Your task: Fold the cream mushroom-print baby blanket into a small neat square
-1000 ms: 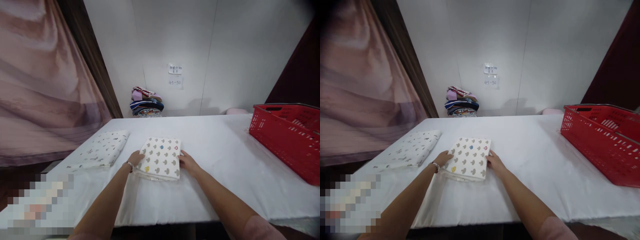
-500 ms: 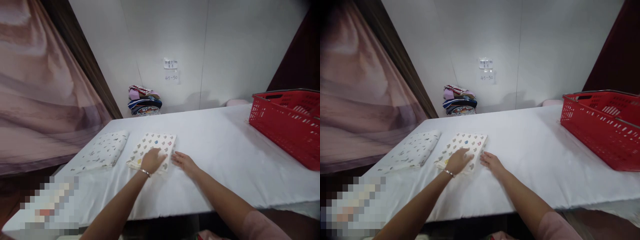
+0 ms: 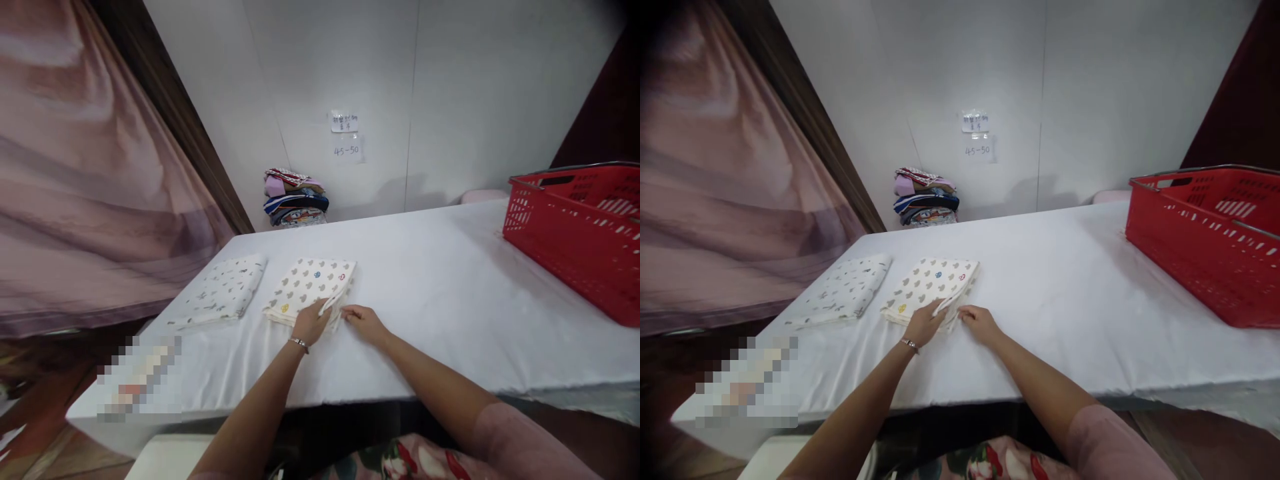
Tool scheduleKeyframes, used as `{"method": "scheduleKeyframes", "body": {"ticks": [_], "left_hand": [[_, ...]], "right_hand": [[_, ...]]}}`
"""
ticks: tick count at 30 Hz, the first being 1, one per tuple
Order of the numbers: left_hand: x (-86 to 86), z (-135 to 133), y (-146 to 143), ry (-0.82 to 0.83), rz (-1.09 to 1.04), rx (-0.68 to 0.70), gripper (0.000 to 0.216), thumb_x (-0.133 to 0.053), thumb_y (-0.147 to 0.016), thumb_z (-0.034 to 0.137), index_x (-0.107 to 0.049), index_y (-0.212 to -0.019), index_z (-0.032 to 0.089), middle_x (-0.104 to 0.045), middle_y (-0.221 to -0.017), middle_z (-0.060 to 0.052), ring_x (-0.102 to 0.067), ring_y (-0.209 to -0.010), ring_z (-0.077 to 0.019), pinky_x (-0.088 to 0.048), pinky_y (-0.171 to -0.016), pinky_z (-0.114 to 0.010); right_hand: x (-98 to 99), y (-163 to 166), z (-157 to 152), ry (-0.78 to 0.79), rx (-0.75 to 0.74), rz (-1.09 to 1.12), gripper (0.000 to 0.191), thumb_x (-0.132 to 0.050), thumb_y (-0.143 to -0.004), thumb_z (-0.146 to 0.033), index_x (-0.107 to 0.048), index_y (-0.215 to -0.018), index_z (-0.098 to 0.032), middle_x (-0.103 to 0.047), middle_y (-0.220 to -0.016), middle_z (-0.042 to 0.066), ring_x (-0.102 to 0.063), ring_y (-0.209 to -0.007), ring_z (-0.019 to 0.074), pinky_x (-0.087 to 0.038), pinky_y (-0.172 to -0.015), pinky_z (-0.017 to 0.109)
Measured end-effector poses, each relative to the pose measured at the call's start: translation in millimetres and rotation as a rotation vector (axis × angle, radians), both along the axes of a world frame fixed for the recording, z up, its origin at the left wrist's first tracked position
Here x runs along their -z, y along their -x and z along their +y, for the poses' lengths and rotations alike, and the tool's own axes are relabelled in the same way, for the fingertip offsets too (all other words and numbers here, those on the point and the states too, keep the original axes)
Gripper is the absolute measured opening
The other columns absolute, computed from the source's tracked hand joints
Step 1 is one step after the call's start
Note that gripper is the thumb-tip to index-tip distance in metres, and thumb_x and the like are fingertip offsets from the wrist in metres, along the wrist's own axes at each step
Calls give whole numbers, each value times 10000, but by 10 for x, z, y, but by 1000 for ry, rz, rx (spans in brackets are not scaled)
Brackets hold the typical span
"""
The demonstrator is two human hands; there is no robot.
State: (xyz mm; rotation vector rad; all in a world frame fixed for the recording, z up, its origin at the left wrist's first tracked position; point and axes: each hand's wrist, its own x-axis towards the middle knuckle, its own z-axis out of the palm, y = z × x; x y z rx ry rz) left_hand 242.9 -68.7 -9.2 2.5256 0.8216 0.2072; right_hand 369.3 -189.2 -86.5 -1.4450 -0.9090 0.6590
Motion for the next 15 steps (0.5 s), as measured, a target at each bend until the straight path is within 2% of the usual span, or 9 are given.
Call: {"method": "scheduleKeyframes", "body": {"ticks": [4,9,15], "left_hand": [[-14,-24,-13,25,-10,-35,332,-425,-866,321,-595,-1146,265,-652,-1091,4,-580,-1009,-183,-407,-876,-247],[15,-33,-21,32,-87,-36,359,-386,-878,363,-605,-1136,244,-635,-1134,-16,-556,-1070,-204,-396,-918,-285],[82,-5,-22,21,-173,-107,339,-434,-856,338,-596,-1136,236,-667,-1047,-24,-601,-960,-193,-435,-849,-282]], "right_hand": [[-16,-16,45,20,27,152,248,-557,-729,-210,-657,-954,-180,-683,-820,11,-603,-717,135,-479,-741,290],[-207,-104,158,151,108,477,193,-555,-755,-141,-603,-942,-139,-659,-795,33,-607,-588,110,-473,-522,219],[-344,-238,343,196,142,554,76,-516,-823,-183,-565,-858,-136,-630,-717,24,-595,-508,91,-451,-440,189]]}}
